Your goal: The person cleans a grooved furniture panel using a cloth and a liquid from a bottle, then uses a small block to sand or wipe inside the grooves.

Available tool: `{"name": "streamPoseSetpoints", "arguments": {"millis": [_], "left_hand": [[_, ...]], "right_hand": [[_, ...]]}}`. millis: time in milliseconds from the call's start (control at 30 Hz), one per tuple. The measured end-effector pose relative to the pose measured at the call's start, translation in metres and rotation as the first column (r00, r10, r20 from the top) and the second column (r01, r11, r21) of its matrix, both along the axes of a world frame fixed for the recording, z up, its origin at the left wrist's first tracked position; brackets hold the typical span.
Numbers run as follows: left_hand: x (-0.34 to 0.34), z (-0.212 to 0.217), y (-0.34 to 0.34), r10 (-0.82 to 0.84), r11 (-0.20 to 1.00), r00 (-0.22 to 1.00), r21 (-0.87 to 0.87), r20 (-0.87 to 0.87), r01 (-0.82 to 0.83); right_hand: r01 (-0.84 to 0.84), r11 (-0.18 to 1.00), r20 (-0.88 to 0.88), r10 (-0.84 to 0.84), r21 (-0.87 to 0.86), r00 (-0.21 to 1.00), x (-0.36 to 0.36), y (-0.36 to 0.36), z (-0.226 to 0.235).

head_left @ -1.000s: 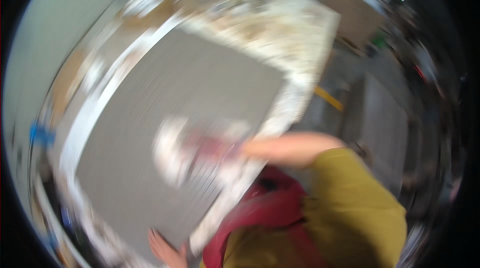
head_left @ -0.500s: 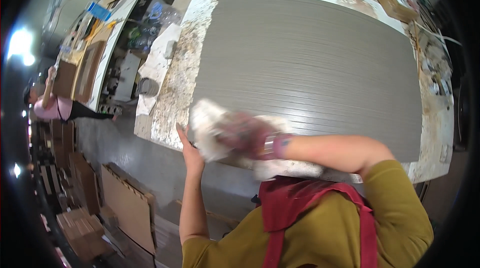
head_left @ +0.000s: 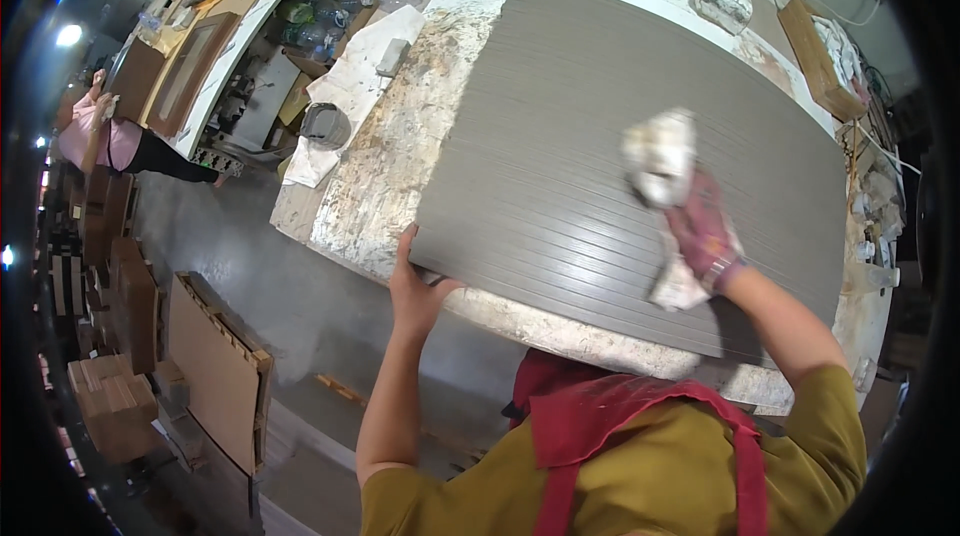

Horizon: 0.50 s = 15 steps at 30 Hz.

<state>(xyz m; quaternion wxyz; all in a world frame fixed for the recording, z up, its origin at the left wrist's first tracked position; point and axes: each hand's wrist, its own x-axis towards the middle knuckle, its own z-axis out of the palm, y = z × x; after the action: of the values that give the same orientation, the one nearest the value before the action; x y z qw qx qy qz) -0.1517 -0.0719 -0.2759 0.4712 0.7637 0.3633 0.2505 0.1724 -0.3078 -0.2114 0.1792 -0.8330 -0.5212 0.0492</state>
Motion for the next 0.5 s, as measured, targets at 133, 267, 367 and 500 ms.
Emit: {"name": "streamPoseSetpoints", "arguments": {"millis": [133, 267, 367, 500], "left_hand": [[0.002, 0.006, 0.0, -0.002, 0.997, 0.998, -0.083, 0.068, 0.008], [0.002, -0.007, 0.005, -0.031, 0.998, 0.998, -0.056, 0.056, 0.034], [-0.016, -0.006, 0.009, -0.016, 0.999, 0.999, -0.032, 0.034, 0.017], [-0.014, 0.005, 0.007, 0.015, 1.0, 0.999, 0.011, -0.035, -0.015]], "right_hand": [[-0.456, 0.885, 0.159, 0.438, 0.098, 0.885, -0.085, 0.167, -0.01], [-0.493, 0.867, -0.056, 0.497, 0.066, 0.866, -0.125, 0.219, -0.013], [-0.557, 0.822, 0.046, 0.555, 0.124, 0.83, -0.082, 0.16, -0.022], [-0.31, 0.95, 0.088, 0.313, -0.047, 0.946, -0.021, 0.062, -0.001]]}}
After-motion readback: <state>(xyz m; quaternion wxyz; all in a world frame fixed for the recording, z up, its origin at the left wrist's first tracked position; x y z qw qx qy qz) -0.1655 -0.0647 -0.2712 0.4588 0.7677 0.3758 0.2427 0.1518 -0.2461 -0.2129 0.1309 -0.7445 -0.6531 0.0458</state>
